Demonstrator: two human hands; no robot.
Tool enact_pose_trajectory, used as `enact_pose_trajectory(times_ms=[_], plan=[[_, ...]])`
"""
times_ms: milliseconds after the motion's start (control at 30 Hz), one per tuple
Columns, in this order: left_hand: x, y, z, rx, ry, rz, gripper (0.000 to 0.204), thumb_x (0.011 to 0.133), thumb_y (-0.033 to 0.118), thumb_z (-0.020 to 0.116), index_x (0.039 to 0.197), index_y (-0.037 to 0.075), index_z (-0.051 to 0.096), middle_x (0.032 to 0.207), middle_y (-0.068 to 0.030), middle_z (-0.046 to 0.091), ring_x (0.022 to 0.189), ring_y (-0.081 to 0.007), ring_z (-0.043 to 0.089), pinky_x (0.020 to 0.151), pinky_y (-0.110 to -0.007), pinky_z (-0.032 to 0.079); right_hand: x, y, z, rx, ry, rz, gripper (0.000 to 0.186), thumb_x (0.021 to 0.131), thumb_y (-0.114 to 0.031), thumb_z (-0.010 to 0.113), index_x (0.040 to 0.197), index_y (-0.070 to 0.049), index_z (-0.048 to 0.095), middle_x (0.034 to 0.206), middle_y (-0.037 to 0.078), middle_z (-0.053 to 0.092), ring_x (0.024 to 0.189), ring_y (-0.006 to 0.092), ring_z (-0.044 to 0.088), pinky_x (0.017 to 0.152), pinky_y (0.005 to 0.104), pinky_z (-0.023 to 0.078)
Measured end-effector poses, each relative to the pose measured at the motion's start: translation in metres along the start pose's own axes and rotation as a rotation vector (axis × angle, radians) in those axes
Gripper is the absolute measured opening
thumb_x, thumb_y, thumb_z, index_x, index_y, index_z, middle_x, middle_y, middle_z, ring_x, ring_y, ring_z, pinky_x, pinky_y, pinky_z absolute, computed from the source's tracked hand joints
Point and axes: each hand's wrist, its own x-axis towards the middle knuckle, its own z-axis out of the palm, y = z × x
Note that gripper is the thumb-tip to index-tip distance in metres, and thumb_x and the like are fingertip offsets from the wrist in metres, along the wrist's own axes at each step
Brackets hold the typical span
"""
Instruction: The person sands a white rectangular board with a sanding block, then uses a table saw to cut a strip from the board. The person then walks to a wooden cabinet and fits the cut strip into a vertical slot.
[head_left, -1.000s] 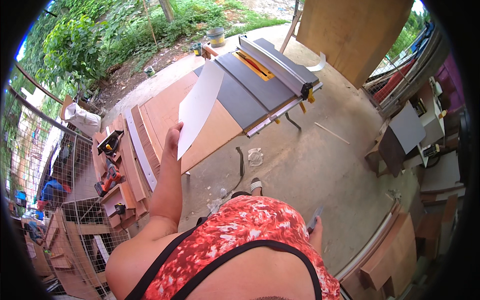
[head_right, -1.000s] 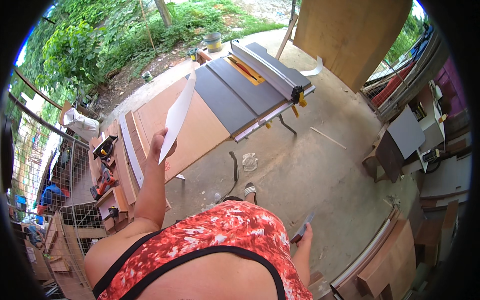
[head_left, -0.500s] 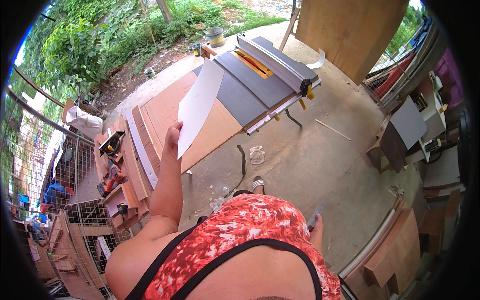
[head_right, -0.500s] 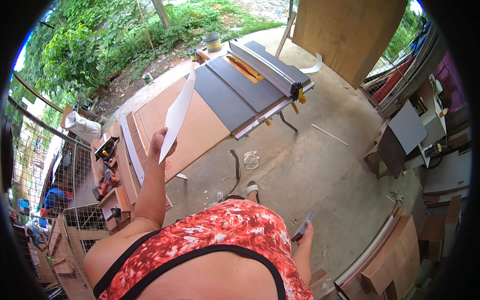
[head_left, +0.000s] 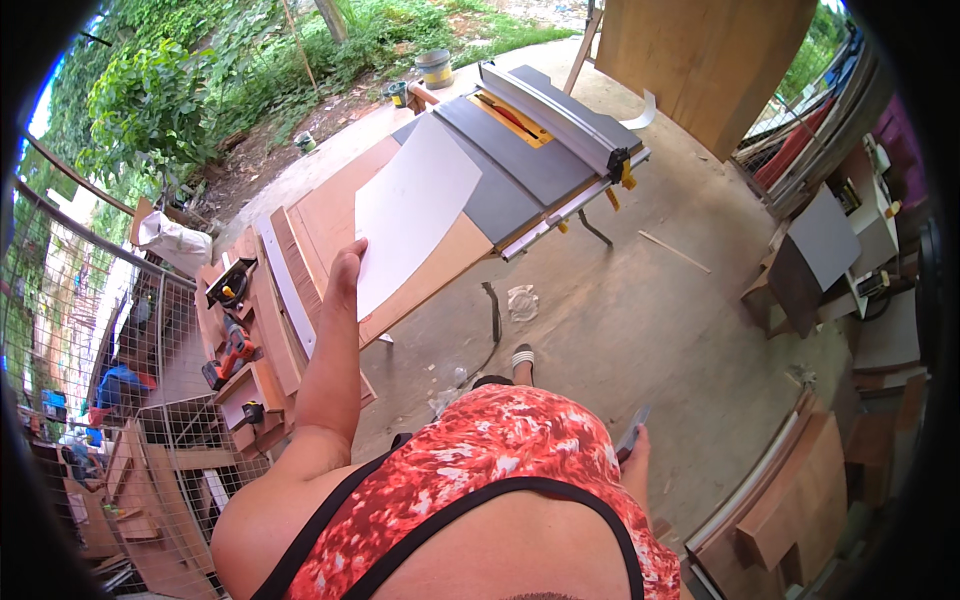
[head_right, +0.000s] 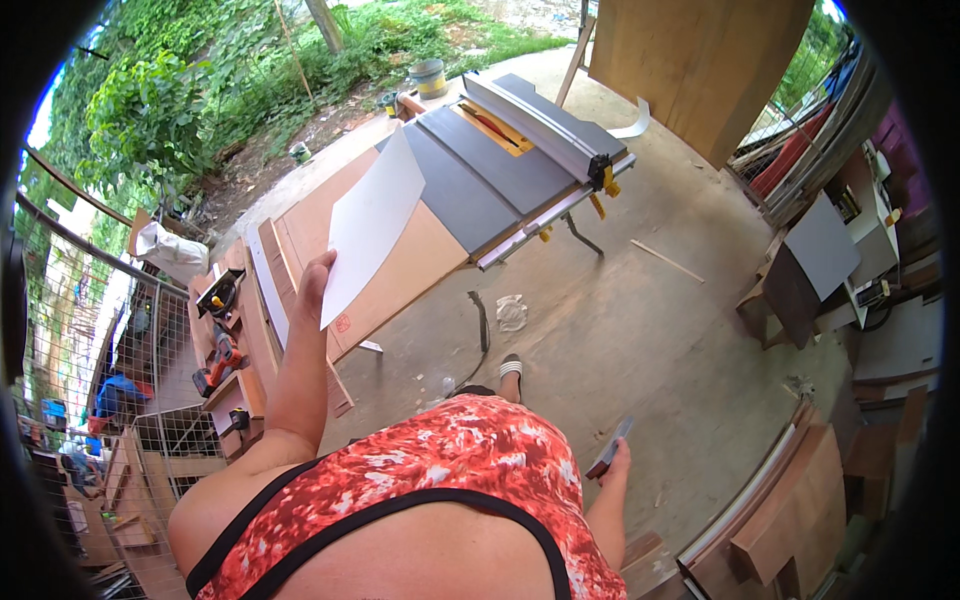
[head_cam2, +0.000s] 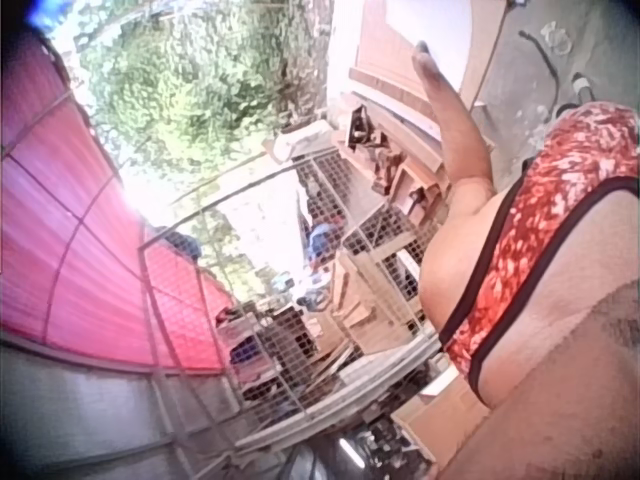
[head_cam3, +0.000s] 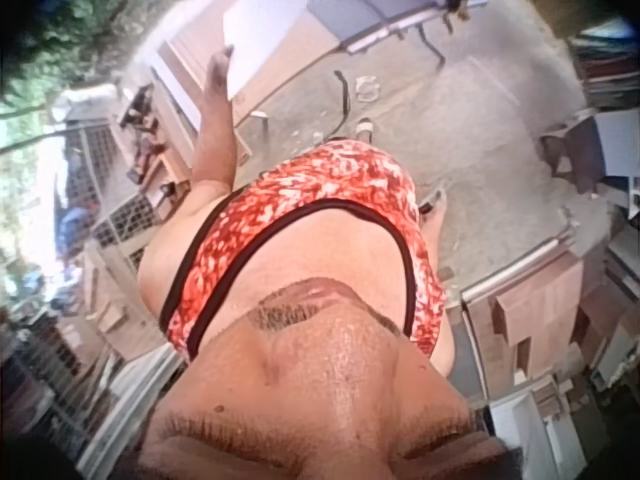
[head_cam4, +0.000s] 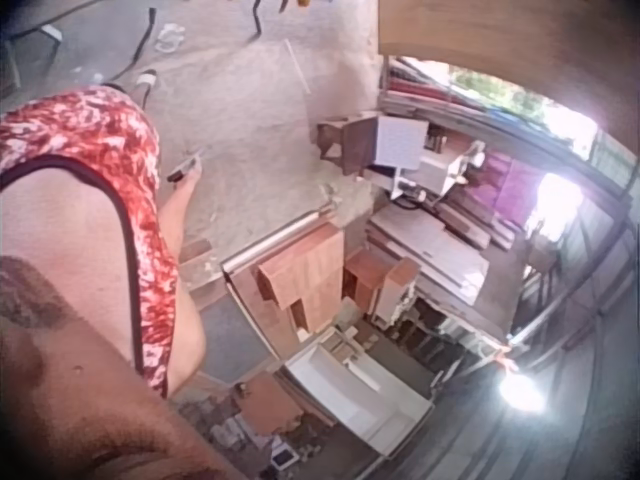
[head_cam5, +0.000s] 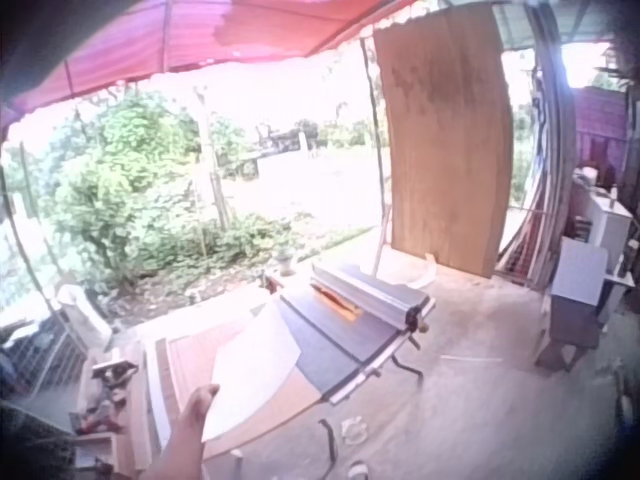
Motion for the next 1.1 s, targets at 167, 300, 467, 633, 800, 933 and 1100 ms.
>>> enact_pose_trajectory(times_ms=[167,300,467,633,800,933,1100], plan=[[0.015,0.001,-0.023,0.247,0.093,0.047,0.04,0.104,0.027,0.051,0.118,-0.009,0.063,0.102,-0.0184,0.073,0.082,-0.024,0.071,0.071,-0.034,0.057,-0.006,0.017,0.001,0.029,-0.018,-0.047,0.052,0.093,-0.047,0.064,0.129,-0.009,0.06,0.112,0.009,0.062,0.101,0.0277,0.061,0.087,0.0475,0.051],[0.046,0.009,-0.059,0.371,-0.023,0.076,0.035,0.102,0.024,0.057,0.119,-0.006,0.064,0.1,-0.0164,0.073,0.083,-0.0238,0.071,0.073,-0.036,0.058,-0.029,0.03,0.017,0.02,-0.016,-0.102,0.049,0.094,-0.043,0.063,0.129,-0.009,0.06,0.109,0.008,0.062,0.097,0.0252,0.061,0.083,0.0437,0.053],[0.079,0.006,-0.089,0.372,-0.26,0.067,0.033,0.1,0.019,0.059,0.125,-0.002,0.062,0.109,-0.013,0.072,0.088,-0.0232,0.071,0.077,-0.037,0.059,-0.057,0.043,0.042,-0.028,-0.035,-0.242,0.048,0.094,-0.039,0.061,0.132,-0.008,0.059,0.104,0.007,0.061,0.093,0.0217,0.062,0.078,0.0404,0.053],[0.131,0.006,-0.116,0.597,-0.429,0.022,0.04,0.1,0.021,0.063,0.133,-0.002,0.059,0.114,-0.0095,0.07,0.093,-0.0193,0.069,0.082,-0.036,0.058,-0.086,0.066,0.097,-0.052,-0.139,-0.457,0.047,0.098,-0.032,0.055,0.139,-0.009,0.053,0.111,0.006,0.062,0.098,0.0206,0.062,0.084,0.0384,0.053],[0.172,0.001,-0.14,0.761,-0.594,-0.045,0.049,0.099,0.023,0.069,0.138,-0.003,0.056,0.119,-0.0088,0.069,0.099,-0.017,0.068,0.088,-0.035,0.056,-0.152,0.082,0.21,0.093,-0.286,-0.512,0.075,0.088,-0.028,0.063,0.155,-0.01,0.034,0.118,0.01,0.06,0.099,0.0216,0.063,0.086,0.0353,0.055],[0.198,-0.017,-0.148,0.824,-0.613,-0.08,0.057,0.095,0.025,0.076,0.14,-0.003,0.056,0.118,-0.0076,0.07,0.102,-0.0165,0.068,0.09,-0.034,0.056,-0.193,0.1,0.292,0.209,-0.46,-0.489,0.086,0.086,-0.018,0.066,0.16,-0.013,0.021,0.115,0.013,0.06,0.093,0.0215,0.064,0.084,0.0355,0.056],[0.209,-0.011,-0.139,1.195,-0.476,0.079,0.065,0.089,0.027,0.081,0.143,0.004,0.054,0.123,-0.0125,0.07,0.108,-0.0206,0.068,0.094,-0.035,0.054,-0.194,0.124,0.361,0.177,-0.582,-0.515,0.085,0.089,-0.019,0.067,0.159,-0.023,0.018,0.123,0.011,0.054,0.096,0.027,0.065,0.087,0.0468,0.059]])
